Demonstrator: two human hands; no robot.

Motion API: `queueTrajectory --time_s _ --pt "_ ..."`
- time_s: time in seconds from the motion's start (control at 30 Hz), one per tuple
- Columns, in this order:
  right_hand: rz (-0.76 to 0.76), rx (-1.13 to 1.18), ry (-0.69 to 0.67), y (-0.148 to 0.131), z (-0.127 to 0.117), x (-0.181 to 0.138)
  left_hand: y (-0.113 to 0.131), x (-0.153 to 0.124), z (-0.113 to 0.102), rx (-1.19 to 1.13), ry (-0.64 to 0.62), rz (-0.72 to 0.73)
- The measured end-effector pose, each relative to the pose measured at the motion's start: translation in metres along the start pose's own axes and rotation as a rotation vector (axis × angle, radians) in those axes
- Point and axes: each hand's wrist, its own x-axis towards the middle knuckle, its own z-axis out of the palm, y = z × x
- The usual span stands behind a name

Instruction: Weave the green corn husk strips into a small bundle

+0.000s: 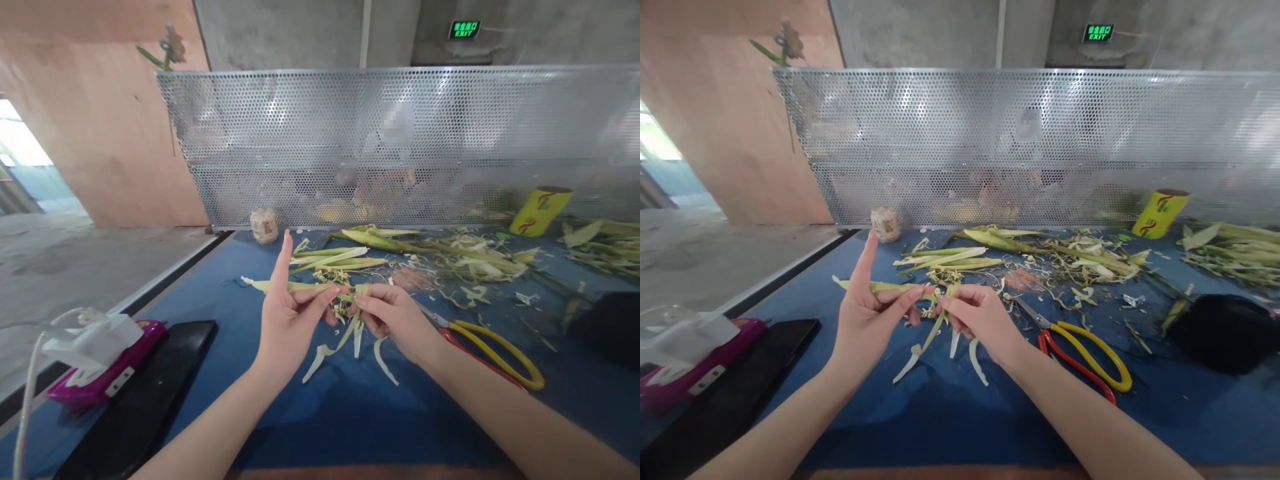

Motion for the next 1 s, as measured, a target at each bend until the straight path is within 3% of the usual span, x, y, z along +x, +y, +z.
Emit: queueTrajectory --time_s 0.1,0.3,0.47,0.7,0.87,1.0 --pt "0.014 0.104 -0.107 -0.004 -0.005 0.001 0.001 -0.002 -0.001 0.013 0.034 0.005" --pt "-0.072 0.082 -0.038 -0.01 -0.01 0.003 -0.009 -0.007 0.001 0.299 0.017 0.085" --pt "-0.2 -0.166 -0.006 -0.008 -0.009 0.005 -0.018 -0.003 0.001 0.076 -0.078 -0.023" --pt "-0.397 -0.591 0.056 0.0 -0.009 -0.002 -0.02 0.005 0.003 -0.178 -0.054 -0.191" --pt "-0.699 -1.05 -0.143 0.0 -0.009 -0.009 -0.02 0.007 0.002 -0.32 0.022 -0.337" --pt "-0.777 -1.124 -0.091 0.001 -0.009 -0.009 -0.019 0.008 0.001 -0.376 0.033 -0.389"
